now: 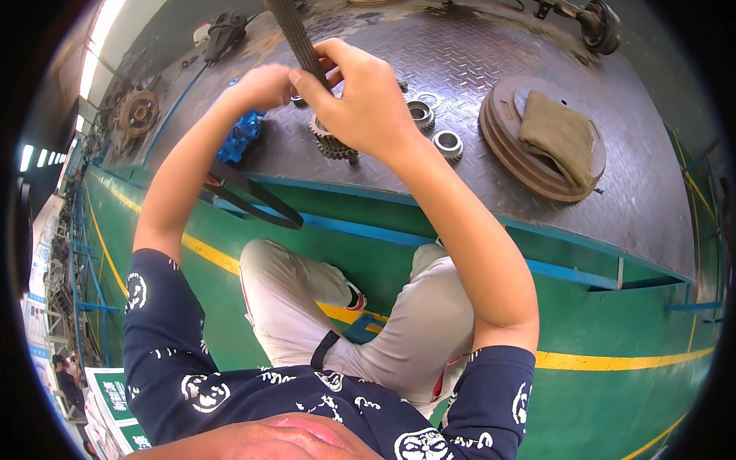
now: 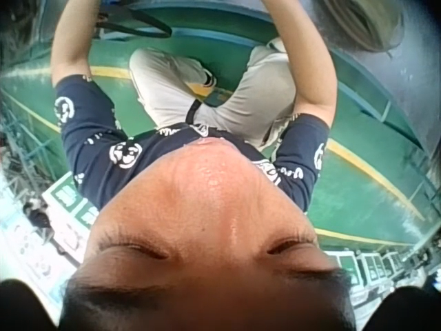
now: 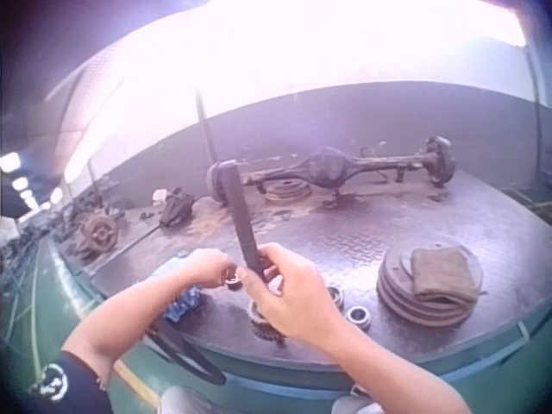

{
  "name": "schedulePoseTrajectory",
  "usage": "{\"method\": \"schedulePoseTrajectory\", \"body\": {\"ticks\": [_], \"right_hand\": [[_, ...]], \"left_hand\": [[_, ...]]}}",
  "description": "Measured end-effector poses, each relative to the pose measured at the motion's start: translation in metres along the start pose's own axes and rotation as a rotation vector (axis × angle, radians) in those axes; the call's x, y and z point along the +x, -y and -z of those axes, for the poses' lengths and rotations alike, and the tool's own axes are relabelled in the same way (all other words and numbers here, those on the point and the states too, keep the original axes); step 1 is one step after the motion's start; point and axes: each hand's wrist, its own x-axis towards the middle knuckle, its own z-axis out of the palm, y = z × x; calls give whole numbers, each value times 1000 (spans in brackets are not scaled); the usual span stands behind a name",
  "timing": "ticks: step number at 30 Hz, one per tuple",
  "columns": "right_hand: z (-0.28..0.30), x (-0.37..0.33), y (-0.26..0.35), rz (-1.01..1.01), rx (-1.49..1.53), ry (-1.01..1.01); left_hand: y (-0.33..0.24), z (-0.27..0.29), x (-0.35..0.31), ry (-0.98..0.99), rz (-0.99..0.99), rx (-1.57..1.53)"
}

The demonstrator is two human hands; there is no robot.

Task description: The person assembles a series of gears onto a metal shaft by hand while sitting at a workbench. The person then moves to a different part of the workbench and touches a blue housing unit with a black belt.

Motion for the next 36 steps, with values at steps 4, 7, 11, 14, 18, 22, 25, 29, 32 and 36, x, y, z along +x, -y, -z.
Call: {"method": "schedulePoseTrajectory", "body": {"ticks": [4,7,11,14,18,22,25,29,32,36], "right_hand": [[-6,1,-3,38,5,20],[0,-2,-5,-1,7,33],[-3,-1,-1,7,16,54],[-6,-3,2,10,25,62],[-8,-3,-6,19,20,67],[-6,-3,-7,-47,28,77],[-5,-3,-10,-51,19,69],[-5,-1,-12,-27,13,70],[-4,-1,-14,-28,8,83],[1,-5,-18,-41,-15,77]], "left_hand": [[56,42,1,-587,-427,-862],[3,96,-36,-675,-589,-1559],[-8,116,-55,-631,-780,-1580],[-5,110,-55,-660,-798,-1626],[-9,116,-57,-751,-919,-1690],[-8,124,-59,-763,-928,-1562],[-19,124,-61,-744,-898,-1523],[-32,122,-62,-711,-751,-1623],[-36,125,-68,-656,-738,-1686],[-39,122,-58,-665,-926,-1706]]}}
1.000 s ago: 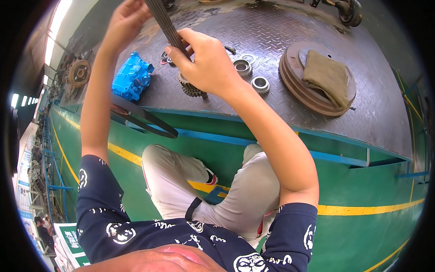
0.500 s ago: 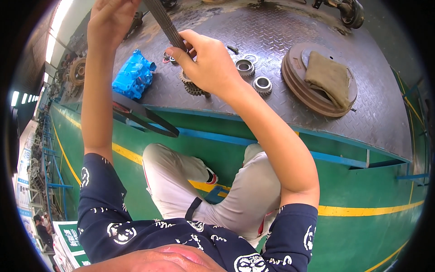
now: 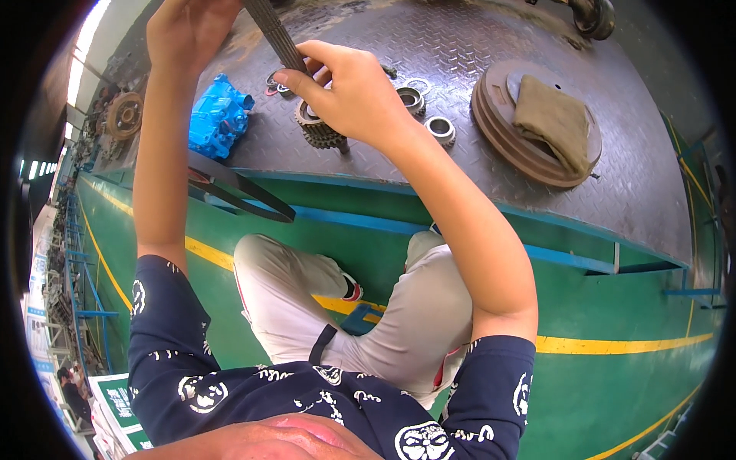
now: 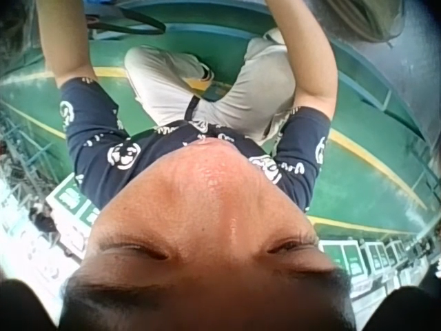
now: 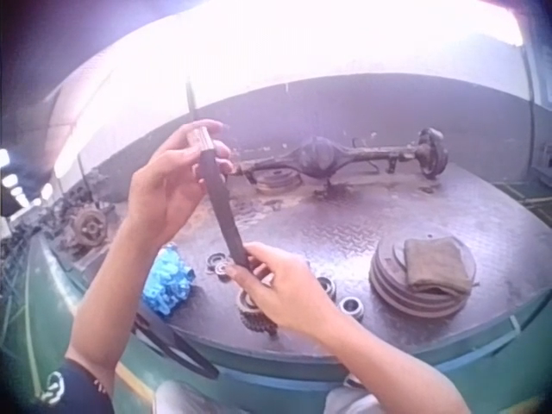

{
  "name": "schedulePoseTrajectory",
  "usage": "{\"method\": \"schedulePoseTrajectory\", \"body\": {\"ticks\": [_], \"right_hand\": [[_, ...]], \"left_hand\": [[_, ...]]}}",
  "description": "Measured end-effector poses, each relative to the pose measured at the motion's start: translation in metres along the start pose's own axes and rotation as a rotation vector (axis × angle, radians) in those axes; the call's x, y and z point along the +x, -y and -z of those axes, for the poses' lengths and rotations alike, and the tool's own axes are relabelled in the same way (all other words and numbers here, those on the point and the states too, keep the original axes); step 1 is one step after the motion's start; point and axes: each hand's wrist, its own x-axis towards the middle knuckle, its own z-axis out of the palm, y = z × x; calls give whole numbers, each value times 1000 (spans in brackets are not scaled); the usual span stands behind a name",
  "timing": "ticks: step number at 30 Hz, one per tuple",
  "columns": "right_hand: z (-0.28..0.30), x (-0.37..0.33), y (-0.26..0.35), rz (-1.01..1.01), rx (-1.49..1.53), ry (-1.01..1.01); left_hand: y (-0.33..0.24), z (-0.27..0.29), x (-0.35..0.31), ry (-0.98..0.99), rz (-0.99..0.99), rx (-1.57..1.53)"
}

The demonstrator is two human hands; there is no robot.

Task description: The person assembles a series of gears onto a metal shaft by hand while sitting at a workbench. The person then moves to a different part of the workbench and touches a blue housing unit with a black belt.

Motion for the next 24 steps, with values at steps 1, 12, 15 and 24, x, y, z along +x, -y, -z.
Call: {"method": "schedulePoseTrajectory", "body": {"ticks": [1,12,15,24], "right_hand": [[2,0,-1,12,2,-7],[4,3,0,11,-67,51],[25,2,-7,87,-158,153],[81,-25,-67,-79,-704,157]], "left_hand": [[4,-6,-4,13,-51,-21],[4,-5,-7,147,95,63],[5,-16,-11,38,133,84],[20,-8,-13,16,97,72]]}}
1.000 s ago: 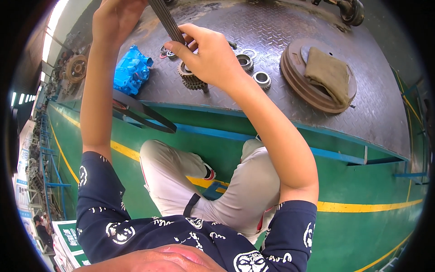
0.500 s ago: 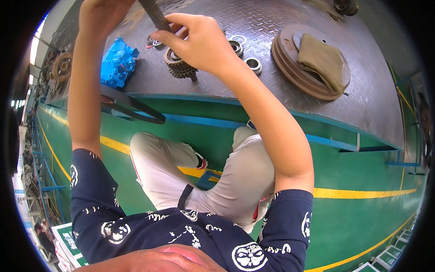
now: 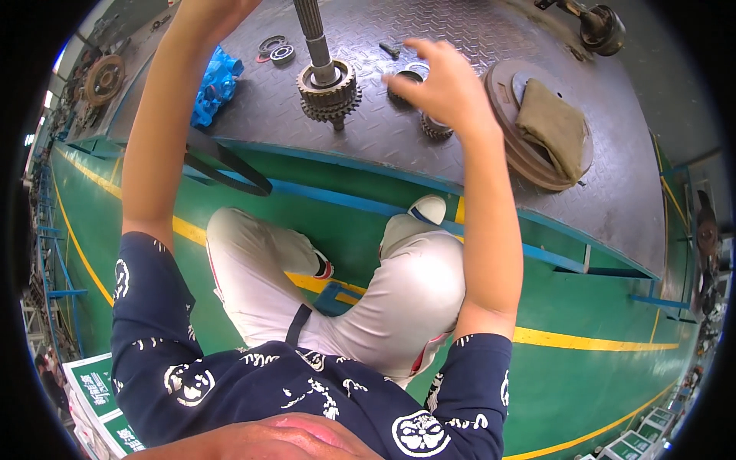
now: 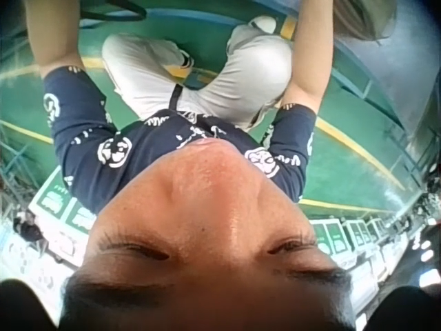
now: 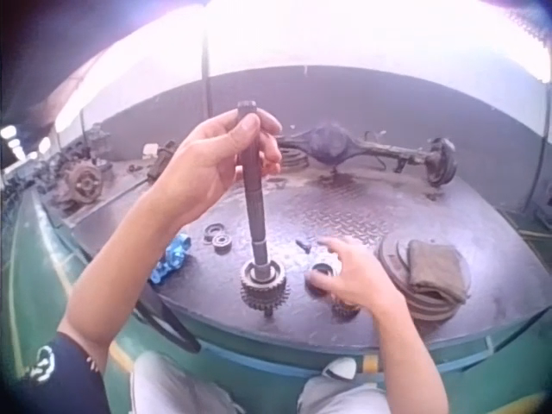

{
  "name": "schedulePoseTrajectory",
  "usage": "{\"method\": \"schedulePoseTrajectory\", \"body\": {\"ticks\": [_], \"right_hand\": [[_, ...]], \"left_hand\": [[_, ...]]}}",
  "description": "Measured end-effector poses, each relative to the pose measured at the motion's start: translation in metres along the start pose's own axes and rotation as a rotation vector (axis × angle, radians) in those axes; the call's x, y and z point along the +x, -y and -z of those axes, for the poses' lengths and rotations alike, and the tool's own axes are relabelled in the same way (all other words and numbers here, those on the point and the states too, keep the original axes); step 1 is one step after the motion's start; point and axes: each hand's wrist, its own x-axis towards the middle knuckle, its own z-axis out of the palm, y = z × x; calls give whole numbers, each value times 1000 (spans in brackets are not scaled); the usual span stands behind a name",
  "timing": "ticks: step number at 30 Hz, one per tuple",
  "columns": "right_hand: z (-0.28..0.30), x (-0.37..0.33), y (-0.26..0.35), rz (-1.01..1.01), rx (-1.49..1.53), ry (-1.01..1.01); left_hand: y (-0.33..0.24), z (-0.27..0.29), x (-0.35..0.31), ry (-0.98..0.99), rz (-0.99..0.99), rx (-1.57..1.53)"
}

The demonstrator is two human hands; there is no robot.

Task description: The person assembles a series of gears onto a metal shaft by hand while sitting at a workbench. The person then moves to a different part of the workbench and touches a blue housing unit with a black belt.

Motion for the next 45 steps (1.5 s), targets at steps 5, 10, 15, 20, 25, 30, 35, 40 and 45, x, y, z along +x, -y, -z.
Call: {"method": "schedulePoseTrajectory", "body": {"ticks": [5,10,15,20,25,30,35,40,45], "right_hand": [[-18,-4,-1,-88,-43,258],[-20,-3,-9,-144,-19,166],[-9,6,-5,-364,529,97],[15,16,23,-448,1337,10],[51,51,53,-190,1702,-68],[85,123,97,-45,1700,-406],[90,160,131,-65,1550,-358],[85,142,148,-18,1422,-349],[55,109,134,-11,1195,-286]], "left_hand": [[-4,0,-5,-66,80,27],[5,-19,-21,-175,210,5],[62,-11,-74,-88,53,210],[79,-13,-84,-3,148,252],[84,-19,-85,-39,146,234],[80,-23,-86,-47,128,252],[78,-34,-82,-54,76,308],[77,-38,-84,-85,69,333],[81,-39,-90,-103,100,178]]}}
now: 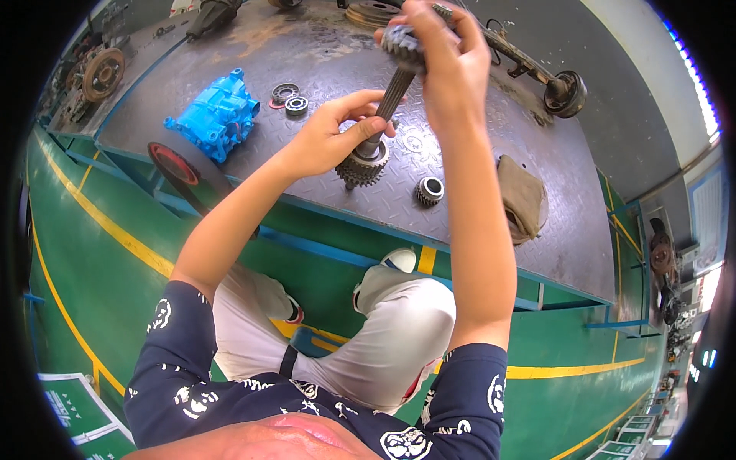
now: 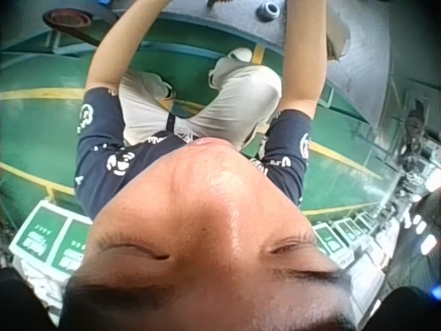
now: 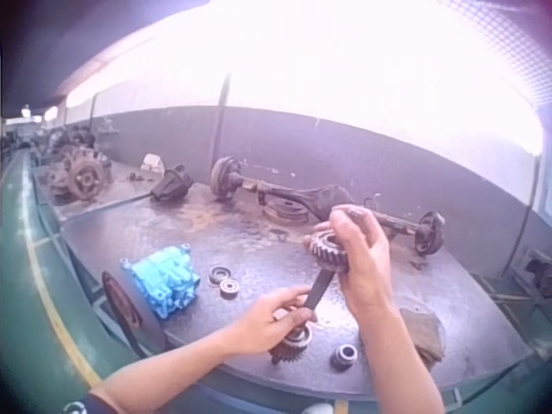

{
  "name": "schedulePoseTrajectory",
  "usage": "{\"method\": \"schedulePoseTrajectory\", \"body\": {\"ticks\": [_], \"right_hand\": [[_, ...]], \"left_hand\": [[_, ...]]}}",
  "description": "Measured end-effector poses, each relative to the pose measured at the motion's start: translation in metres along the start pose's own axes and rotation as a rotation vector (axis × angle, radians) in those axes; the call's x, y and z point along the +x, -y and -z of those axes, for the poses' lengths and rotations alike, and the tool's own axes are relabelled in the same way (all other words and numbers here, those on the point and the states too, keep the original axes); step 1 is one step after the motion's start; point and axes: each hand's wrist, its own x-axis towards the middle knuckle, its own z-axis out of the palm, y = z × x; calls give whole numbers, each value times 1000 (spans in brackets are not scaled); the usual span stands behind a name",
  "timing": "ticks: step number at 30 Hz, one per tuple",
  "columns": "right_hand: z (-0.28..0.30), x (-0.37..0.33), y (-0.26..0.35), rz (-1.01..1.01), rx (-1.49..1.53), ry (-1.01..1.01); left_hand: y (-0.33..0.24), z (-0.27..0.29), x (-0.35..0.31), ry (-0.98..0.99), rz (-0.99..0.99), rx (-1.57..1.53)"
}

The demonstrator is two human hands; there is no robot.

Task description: The person assembles a series of gears onto a metal shaft by hand while sitting at a workbench. The person then moves to a different part of the workbench and touches a blue housing unit with a black belt.

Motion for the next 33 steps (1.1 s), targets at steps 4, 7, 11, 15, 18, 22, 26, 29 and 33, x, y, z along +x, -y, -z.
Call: {"method": "schedulePoseTrajectory", "body": {"ticks": [4,7,11,15,18,22,26,29,33], "right_hand": [[1,-28,-44,65,-219,22],[-7,-50,-58,104,-308,35],[-1,-71,-75,-35,-335,92],[15,-81,-80,-118,-370,298],[31,-81,-72,-239,-260,320],[58,-84,-76,-256,-240,359],[64,-85,-62,-248,-326,349],[84,-71,-54,-83,-518,176],[104,-79,-33,-96,-363,-62]], "left_hand": [[25,12,-4,-237,-107,-141],[-9,36,15,-375,-259,-74],[-66,21,40,-293,-252,151],[-64,26,52,-285,-149,125],[-59,26,56,-259,-230,150],[-55,20,60,-285,-254,166],[-52,23,64,-305,-233,142],[-48,27,65,-303,-180,57],[-51,20,60,-331,-103,-2]]}}
